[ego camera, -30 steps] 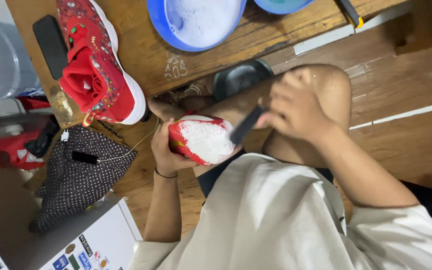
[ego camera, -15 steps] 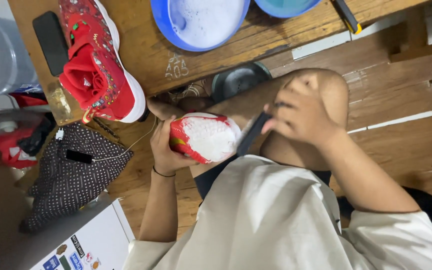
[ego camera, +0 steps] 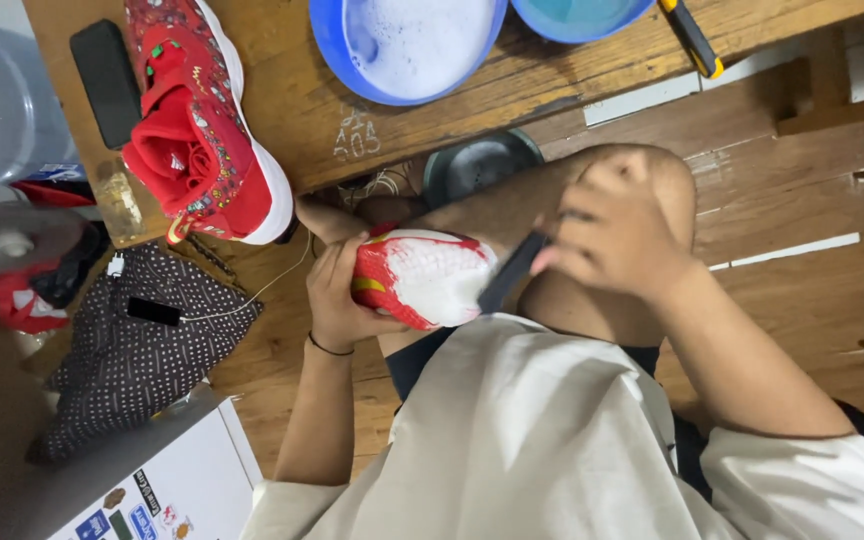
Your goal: Scrubbing the white sole of a red sneaker using a brush and soapy water at a repair bench.
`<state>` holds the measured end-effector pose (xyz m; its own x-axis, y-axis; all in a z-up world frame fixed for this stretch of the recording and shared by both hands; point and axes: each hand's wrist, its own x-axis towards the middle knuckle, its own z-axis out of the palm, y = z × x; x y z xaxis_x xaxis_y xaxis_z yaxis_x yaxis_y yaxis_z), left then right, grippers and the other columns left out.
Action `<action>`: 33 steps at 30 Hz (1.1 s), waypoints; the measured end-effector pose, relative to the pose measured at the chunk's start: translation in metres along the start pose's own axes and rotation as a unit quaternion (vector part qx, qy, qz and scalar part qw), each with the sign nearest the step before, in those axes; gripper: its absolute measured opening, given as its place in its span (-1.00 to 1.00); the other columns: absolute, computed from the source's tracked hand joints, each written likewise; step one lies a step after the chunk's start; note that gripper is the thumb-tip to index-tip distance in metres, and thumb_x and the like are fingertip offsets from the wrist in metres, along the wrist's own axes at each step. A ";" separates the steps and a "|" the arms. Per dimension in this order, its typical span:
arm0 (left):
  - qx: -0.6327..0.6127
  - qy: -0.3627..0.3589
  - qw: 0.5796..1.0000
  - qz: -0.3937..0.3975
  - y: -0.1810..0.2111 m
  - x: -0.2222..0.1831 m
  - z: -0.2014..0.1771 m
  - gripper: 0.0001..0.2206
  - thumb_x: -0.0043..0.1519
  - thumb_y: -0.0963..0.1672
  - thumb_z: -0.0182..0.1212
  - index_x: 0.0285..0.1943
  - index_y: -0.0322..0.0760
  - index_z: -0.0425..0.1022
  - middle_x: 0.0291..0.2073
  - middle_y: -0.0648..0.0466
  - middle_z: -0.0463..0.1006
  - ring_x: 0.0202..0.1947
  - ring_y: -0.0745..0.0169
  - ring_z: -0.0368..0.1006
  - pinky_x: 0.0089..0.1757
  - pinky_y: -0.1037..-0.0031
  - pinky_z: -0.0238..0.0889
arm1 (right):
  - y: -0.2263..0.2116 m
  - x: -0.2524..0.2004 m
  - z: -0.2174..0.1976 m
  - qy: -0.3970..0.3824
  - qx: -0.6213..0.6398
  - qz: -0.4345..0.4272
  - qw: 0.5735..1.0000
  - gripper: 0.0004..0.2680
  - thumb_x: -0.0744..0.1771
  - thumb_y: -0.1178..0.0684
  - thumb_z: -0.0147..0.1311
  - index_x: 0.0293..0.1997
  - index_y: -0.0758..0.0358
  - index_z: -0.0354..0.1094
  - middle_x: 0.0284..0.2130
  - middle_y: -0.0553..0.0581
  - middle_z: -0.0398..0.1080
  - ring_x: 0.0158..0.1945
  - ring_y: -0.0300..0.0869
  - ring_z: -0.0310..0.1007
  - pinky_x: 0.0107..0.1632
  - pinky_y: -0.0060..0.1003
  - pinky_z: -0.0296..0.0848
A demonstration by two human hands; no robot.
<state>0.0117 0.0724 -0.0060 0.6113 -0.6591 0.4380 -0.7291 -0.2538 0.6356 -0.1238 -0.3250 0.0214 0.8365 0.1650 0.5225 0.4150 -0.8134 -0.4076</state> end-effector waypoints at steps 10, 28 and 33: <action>0.033 -0.029 0.999 0.018 0.013 0.001 0.003 0.07 0.06 0.42 0.54 0.41 -0.48 0.58 0.14 -0.25 0.72 0.00 -0.42 0.71 0.02 -0.06 0.50 | 0.010 0.007 -0.022 -0.037 0.007 -0.038 0.999 -0.62 0.50 -0.40 0.16 -0.38 -0.04 0.40 -0.34 0.01 0.38 -0.17 0.05 0.42 0.05 0.08 0.22; 0.023 0.012 0.999 0.031 0.002 -0.001 0.006 0.08 -0.04 0.35 0.71 0.41 -0.53 0.57 0.10 -0.28 0.75 -0.02 -0.47 0.71 0.00 -0.10 0.51 | 0.018 -0.006 0.014 -0.037 0.026 0.042 0.998 -0.62 0.52 -0.40 0.15 -0.29 0.04 0.39 -0.42 0.06 0.34 -0.19 0.04 0.44 0.22 0.16 0.21; 0.049 -0.003 0.999 0.005 0.005 -0.003 0.008 0.09 0.06 0.41 0.55 0.46 -0.50 0.54 0.17 -0.28 0.72 0.04 -0.45 0.69 0.04 -0.10 0.50 | 0.014 0.001 -0.003 -0.051 0.016 0.059 0.997 -0.62 0.53 -0.41 0.17 -0.24 0.06 0.46 -0.41 0.08 0.38 -0.15 0.05 0.45 0.27 0.17 0.22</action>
<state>0.0035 0.0680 -0.0092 0.6020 -0.6665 0.4398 -0.7623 -0.3156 0.5651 -0.1185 -0.3377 0.0183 0.9116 0.1267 0.3911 0.3216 -0.8123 -0.4865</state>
